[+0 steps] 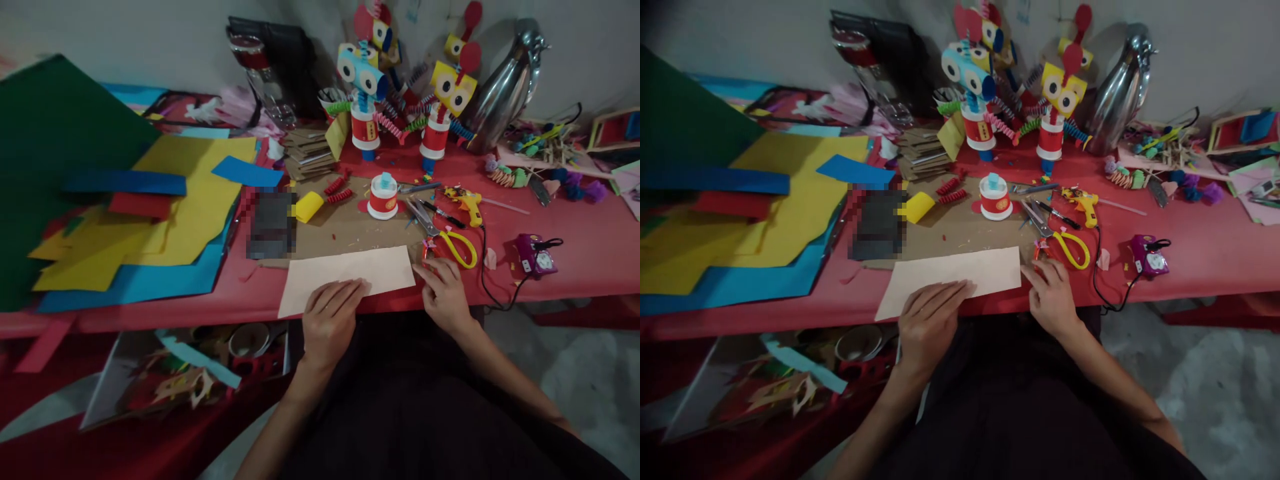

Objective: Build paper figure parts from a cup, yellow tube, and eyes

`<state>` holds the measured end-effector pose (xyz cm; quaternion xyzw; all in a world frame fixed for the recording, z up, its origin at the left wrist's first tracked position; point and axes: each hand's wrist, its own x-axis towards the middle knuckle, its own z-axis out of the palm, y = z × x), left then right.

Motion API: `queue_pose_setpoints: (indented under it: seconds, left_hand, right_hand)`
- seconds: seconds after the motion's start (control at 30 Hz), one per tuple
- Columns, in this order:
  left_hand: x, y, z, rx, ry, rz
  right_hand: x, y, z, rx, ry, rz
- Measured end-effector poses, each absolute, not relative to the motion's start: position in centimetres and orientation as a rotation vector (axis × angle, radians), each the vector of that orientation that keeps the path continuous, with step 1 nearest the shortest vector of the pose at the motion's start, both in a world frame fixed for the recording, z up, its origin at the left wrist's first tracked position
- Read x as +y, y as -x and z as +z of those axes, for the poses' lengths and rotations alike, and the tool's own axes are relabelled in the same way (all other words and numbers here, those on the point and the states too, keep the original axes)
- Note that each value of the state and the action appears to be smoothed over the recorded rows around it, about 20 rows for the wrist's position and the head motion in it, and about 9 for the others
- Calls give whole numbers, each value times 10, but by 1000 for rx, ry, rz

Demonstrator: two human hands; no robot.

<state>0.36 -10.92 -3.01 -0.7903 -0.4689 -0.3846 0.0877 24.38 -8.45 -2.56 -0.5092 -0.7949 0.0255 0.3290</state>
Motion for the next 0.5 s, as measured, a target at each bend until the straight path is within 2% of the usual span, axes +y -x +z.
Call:
queue_pose_setpoints:
  seconds: [0.3,0.5]
  left_hand:
    - [-94,-14,-39,-1355,2253,-1165]
    - [-102,-15,-40,-1419,2332,-1101]
  right_hand:
    - [-72,-280,-13,-1954,1515,-39]
    - [-83,-257,-2,-2280,1319,145]
